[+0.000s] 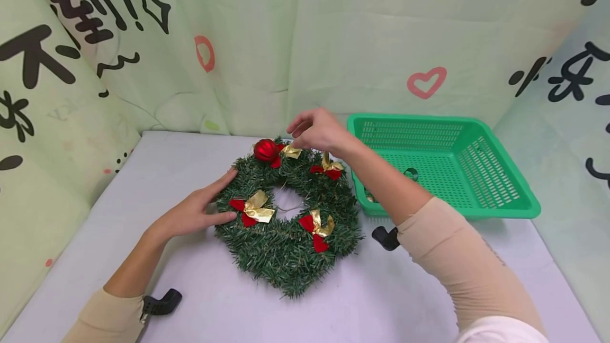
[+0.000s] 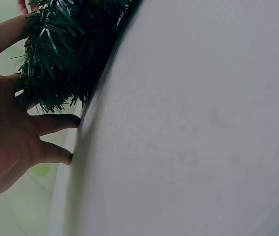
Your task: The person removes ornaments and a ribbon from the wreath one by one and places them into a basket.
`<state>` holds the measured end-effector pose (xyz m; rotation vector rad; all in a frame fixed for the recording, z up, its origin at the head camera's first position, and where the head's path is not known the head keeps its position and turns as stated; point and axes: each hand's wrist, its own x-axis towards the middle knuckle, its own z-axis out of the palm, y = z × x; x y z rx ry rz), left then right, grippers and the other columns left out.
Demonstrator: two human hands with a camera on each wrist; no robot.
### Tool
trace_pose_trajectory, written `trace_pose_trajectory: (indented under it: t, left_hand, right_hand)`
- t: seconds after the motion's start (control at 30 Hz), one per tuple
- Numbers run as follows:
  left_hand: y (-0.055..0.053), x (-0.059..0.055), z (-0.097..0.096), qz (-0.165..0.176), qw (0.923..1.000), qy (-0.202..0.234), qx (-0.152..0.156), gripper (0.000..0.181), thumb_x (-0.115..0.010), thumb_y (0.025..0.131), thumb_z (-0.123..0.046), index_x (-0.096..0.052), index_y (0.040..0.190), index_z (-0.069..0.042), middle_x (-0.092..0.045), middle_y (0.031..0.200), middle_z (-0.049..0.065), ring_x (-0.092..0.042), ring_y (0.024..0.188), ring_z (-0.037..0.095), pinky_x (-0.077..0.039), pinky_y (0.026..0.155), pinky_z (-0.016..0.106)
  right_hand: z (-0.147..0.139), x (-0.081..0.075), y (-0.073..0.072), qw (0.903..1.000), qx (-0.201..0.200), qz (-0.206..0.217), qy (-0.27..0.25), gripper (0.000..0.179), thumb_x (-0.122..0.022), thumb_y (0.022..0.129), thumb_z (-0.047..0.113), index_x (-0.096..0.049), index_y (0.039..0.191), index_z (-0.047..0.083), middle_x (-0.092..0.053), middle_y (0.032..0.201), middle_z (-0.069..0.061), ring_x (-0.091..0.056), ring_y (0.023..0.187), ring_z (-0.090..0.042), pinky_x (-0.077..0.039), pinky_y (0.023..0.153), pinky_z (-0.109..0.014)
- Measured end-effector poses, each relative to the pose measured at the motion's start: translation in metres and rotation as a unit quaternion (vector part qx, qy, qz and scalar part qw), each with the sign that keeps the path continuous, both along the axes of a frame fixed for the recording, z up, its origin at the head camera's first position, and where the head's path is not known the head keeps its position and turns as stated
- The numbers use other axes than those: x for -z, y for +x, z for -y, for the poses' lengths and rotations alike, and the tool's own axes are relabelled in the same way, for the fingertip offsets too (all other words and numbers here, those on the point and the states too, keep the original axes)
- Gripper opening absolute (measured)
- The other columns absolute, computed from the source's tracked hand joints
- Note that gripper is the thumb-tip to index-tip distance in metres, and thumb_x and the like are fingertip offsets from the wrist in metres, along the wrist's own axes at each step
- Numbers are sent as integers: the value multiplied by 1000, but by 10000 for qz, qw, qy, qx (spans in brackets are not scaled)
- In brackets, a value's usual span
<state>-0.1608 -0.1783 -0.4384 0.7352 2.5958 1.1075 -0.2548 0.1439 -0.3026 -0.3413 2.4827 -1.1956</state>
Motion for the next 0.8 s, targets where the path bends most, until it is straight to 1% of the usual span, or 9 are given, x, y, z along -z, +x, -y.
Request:
trace_pose_trajectory:
  t: [0.23, 0.4, 0.57, 0.67, 0.8]
  left_hand:
    - [0, 2, 1, 3, 10000, 9, -7, 99, -72, 97, -48, -10, 169, -27, -8, 176, -1, -19, 161, 32, -25, 127, 58]
    - [0, 2, 2, 6, 10000, 2, -12, 99, -73, 96, -47, -10, 169, -27, -8, 176, -1, -19, 161, 31, -25, 127, 57]
    - [0, 1, 2, 73, 10000, -5, -44, 98, -73, 96, -48, -9, 169, -30, -8, 176, -5, -18, 161, 28, -25, 127, 56]
    - [0, 0, 1, 105, 9999, -4, -57, 98, -72, 96, -49, -9, 169, -31, -7, 175, -7, -18, 161, 26, -25, 128, 54]
    - [0, 0, 1, 88, 10000, -4, -45, 97, -72, 97, -49, -9, 169, -31, -7, 175, -7, -18, 161, 26, -25, 128, 54]
  right_hand:
    - [12, 0, -3, 9997, 5, 167, -150, 34, -74, 92, 3, -71, 126, 6, -66, 133, -20, -67, 113, -31, -54, 104, -51]
    - [22, -1, -4, 9996, -26, 202, -202, 33, -75, 92, 5, -72, 125, 7, -67, 130, -18, -67, 113, -34, -55, 102, -51]
    - [29, -1, -5, 9996, -27, 205, -205, 32, -76, 92, 5, -72, 124, 7, -68, 127, -15, -68, 110, -30, -56, 101, -48]
    - [32, 0, -7, 9995, -22, 228, -212, 33, -76, 91, 4, -72, 123, 7, -68, 128, -17, -68, 110, -29, -56, 101, -47]
    - [37, 1, -8, 9990, 18, 309, -320, 32, -76, 91, 2, -72, 122, 6, -67, 128, -18, -67, 112, -32, -57, 101, -46]
